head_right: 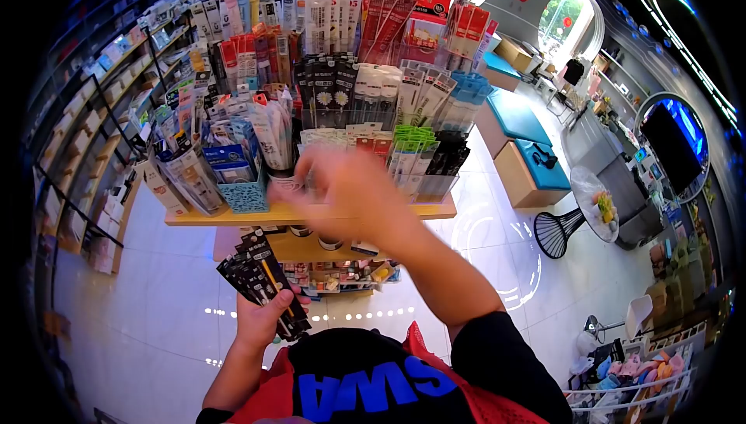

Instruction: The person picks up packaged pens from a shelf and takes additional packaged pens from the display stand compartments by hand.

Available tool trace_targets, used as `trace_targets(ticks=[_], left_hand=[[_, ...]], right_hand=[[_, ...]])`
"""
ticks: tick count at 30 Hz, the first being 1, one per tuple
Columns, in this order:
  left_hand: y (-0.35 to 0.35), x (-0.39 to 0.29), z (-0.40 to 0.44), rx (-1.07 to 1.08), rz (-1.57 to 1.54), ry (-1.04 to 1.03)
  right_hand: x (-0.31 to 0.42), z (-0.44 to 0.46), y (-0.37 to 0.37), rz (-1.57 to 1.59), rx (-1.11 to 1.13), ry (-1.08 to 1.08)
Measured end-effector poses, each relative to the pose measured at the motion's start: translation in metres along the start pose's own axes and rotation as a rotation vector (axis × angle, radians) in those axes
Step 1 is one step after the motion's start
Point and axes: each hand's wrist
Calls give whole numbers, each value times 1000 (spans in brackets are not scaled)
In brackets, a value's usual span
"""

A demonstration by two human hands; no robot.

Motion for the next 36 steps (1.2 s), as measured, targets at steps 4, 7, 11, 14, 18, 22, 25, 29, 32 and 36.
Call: trace_targets(ticks=[4, 7, 11, 14, 18, 22, 25, 29, 32, 36], left_hand=[[2, 8, 8, 62, 35, -134], [-2, 5, 8, 17, 64, -109], [-4, 3, 5, -21, 46, -68], [-2, 4, 6, -26, 63, -60], [2, 8, 5, 37, 61, -55], [0, 6, 4, 46, 38, -41], [1, 8, 5, 73, 4, -14], [8, 17, 6, 149, -116, 25], [9, 12, 5, 214, -171, 67], [10, 13, 6, 241, -289, 87]], right_hand=[[-4, -38, -42, 320, 452, 191], [-15, -42, -52, 417, 416, 201], [-14, -30, -31, 531, 305, 13], [-17, -5, 13, 763, 21, -256], [-49, 47, 56, 664, -547, 76], [-59, 64, 55, 535, -567, 91], [-61, 66, 42, 275, -488, 59], [-61, 64, 26, -95, -440, 86], [-57, 61, 17, -245, -309, -24], [-56, 61, 12, -347, -284, -59]])
Point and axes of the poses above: each hand's wrist, its own z-axis towards the middle knuckle, its own y-axis out of the back of the hand, x = y × z, and after that the axes turned 1 degree about -x, right-handed
